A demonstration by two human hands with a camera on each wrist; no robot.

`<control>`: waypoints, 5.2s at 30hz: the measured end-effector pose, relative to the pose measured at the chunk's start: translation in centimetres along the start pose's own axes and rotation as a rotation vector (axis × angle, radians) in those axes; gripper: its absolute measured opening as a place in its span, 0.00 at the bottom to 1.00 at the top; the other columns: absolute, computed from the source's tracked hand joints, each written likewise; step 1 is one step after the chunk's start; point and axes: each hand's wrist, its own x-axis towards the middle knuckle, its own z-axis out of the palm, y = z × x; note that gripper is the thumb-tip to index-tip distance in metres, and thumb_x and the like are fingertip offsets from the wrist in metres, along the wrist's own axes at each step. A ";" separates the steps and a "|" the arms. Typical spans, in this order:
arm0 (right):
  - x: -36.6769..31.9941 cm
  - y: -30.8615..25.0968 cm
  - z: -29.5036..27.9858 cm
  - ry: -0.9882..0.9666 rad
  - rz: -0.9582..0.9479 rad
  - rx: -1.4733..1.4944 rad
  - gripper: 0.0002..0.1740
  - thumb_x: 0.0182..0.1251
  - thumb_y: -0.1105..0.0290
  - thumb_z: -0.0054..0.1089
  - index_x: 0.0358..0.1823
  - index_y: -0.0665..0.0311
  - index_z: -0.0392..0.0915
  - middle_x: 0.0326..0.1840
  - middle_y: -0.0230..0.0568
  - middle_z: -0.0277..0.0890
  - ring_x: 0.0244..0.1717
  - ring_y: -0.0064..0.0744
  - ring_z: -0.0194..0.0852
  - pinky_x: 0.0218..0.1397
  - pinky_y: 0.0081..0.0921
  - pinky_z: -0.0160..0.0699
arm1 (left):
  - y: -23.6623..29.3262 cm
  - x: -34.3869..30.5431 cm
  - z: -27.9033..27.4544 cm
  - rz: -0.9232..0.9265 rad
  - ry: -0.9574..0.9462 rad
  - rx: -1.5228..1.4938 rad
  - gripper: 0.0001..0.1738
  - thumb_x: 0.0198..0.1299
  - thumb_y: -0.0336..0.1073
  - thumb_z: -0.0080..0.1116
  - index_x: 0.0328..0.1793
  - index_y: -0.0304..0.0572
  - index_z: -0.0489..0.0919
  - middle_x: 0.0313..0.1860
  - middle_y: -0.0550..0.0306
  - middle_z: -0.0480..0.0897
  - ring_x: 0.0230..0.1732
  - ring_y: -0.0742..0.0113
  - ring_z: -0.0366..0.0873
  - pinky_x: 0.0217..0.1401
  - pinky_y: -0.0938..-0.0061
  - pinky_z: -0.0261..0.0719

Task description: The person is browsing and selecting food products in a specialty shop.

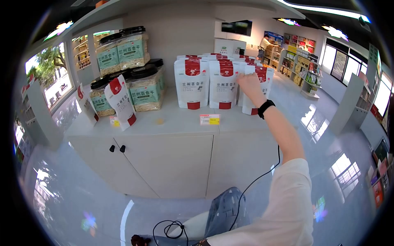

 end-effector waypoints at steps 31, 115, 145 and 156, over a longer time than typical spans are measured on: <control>26.9 -43.0 -30.3 -0.187 -0.031 1.438 0.19 0.56 0.58 0.53 0.41 0.66 0.73 0.41 0.52 0.76 0.43 0.52 0.75 0.44 0.43 0.73 | 1.8 -2.2 0.5 0.038 0.200 -0.123 0.20 0.61 0.40 0.48 0.54 0.32 0.69 0.49 0.46 0.75 0.50 0.54 0.74 0.48 0.61 0.80; 6.5 -3.9 -8.0 -0.079 0.055 0.712 0.14 0.56 0.62 0.55 0.38 0.65 0.74 0.25 0.48 0.76 0.29 0.44 0.78 0.31 0.36 0.76 | 0.4 0.0 0.2 -0.073 0.065 -0.001 0.14 0.63 0.34 0.46 0.49 0.30 0.72 0.44 0.47 0.78 0.47 0.61 0.75 0.54 0.71 0.74; 26.6 -29.7 -19.2 -0.311 -0.340 1.299 0.10 0.51 0.68 0.55 0.36 0.59 0.79 0.36 0.46 0.78 0.40 0.44 0.76 0.41 0.37 0.74 | -2.8 3.1 -4.2 -0.043 0.282 -0.112 0.15 0.58 0.42 0.47 0.49 0.45 0.69 0.38 0.52 0.79 0.26 0.49 0.80 0.20 0.69 0.80; 24.5 -12.2 -22.8 -0.141 -0.157 1.123 0.13 0.59 0.60 0.52 0.39 0.56 0.80 0.22 0.30 0.80 0.25 0.24 0.78 0.29 0.23 0.73 | -4.4 4.5 -6.0 -0.030 0.289 -0.088 0.15 0.58 0.45 0.49 0.47 0.47 0.70 0.36 0.55 0.79 0.26 0.55 0.81 0.17 0.78 0.74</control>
